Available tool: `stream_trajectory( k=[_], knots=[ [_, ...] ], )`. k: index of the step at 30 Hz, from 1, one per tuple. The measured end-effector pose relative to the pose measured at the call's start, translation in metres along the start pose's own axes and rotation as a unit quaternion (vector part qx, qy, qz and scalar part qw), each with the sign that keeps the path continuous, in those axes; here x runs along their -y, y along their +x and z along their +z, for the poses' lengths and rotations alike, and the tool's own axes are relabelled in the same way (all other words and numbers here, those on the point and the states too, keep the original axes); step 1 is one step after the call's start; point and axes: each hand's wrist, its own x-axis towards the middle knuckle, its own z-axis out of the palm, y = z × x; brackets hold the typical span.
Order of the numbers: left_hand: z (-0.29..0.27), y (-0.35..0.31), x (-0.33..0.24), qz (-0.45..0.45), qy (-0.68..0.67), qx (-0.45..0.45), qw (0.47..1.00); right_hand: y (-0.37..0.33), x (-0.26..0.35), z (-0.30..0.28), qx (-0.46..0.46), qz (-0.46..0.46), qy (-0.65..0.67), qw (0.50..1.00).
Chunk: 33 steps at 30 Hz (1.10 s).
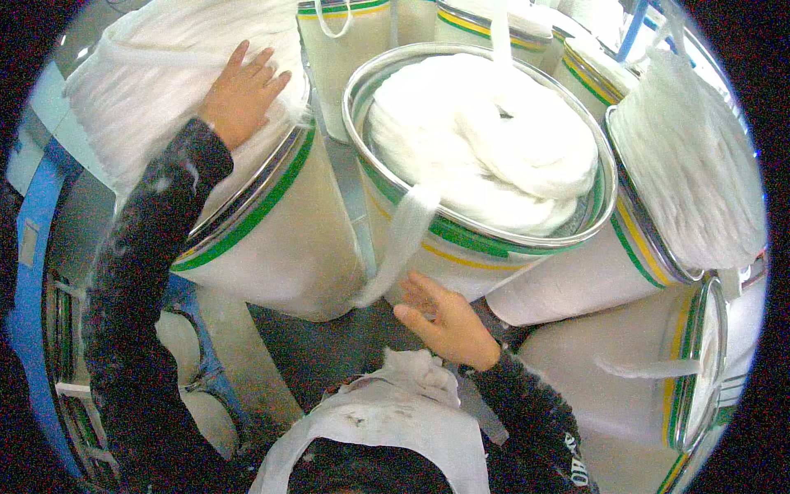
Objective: The person handles large white textile rope coils in a factory, moving them between containers and feeding strands into a blue machine. They also place metal lids on containers and adjust the rope ends by hand.
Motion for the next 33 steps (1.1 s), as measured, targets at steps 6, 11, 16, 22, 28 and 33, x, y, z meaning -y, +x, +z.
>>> stream_trajectory(
  k=[6,11,16,22,28,33],
  knots=[
    [-0.015,0.006,-0.018,0.034,-0.073,0.009,0.997,-0.021,-0.025,-0.004,0.035,-0.044,-0.054,0.997],
    [-0.055,-0.073,-0.119,-0.009,-0.416,-0.050,0.908,-0.010,-0.055,0.030,0.026,-0.048,0.173,0.983],
    [-0.056,-0.157,-0.274,-0.154,-0.663,0.106,0.724,0.009,-0.114,0.077,-0.084,-0.026,0.344,0.935],
    [-0.042,-0.205,-0.415,-0.237,-0.778,0.107,0.572,0.010,-0.214,0.101,-0.242,0.128,0.484,0.831],
    [-0.014,-0.197,-0.474,-0.318,-0.866,0.144,0.358,0.009,-0.288,0.074,-0.337,0.141,0.642,0.675],
    [0.020,-0.124,-0.495,-0.442,-0.816,0.028,0.372,0.013,-0.313,0.032,-0.348,0.152,0.619,0.687]
  ],
)
